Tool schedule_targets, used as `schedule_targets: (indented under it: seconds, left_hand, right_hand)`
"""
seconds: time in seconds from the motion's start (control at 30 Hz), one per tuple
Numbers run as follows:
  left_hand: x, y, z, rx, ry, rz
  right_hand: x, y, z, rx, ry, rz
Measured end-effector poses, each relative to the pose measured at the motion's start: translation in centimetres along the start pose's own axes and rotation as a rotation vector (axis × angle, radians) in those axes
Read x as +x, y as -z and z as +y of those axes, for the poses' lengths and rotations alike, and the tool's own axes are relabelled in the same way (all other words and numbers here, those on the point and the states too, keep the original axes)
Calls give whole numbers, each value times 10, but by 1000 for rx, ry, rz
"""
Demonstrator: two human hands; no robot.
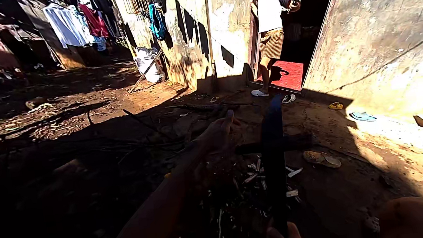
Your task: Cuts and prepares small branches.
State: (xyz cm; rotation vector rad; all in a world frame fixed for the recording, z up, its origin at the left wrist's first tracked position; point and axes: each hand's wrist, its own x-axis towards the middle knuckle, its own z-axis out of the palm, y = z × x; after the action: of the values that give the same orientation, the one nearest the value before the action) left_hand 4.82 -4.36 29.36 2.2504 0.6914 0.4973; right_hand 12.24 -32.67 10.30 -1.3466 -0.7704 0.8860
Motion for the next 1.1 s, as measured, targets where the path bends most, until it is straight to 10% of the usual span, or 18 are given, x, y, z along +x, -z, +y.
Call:
schedule_targets:
  seconds: [0.17, 0.37, 0.53, 0.67, 0.87, 1.1]
  left_hand:
    - [-11, 60, -49, 254, 391, -60]
    - [-79, 90, -144, 204, 881, -86]
    - [-140, 101, -198, 100, 1257, -7]
    - [-170, 108, -218, 84, 1328, 76]
    - [-177, 101, -205, 42, 1383, 105]
    - [-154, 103, -218, 77, 1355, 24]
  right_hand:
    - [6, 28, 95, -293, -64, 145]
    - [-6, 48, 141, -553, -816, 104]
    - [-3, 38, 115, -376, -549, 187]
    - [2, 32, 125, -443, -206, 187]
    - [-18, 28, 153, -635, -938, -1]
    - [-27, 19, 147, -545, -827, -6]
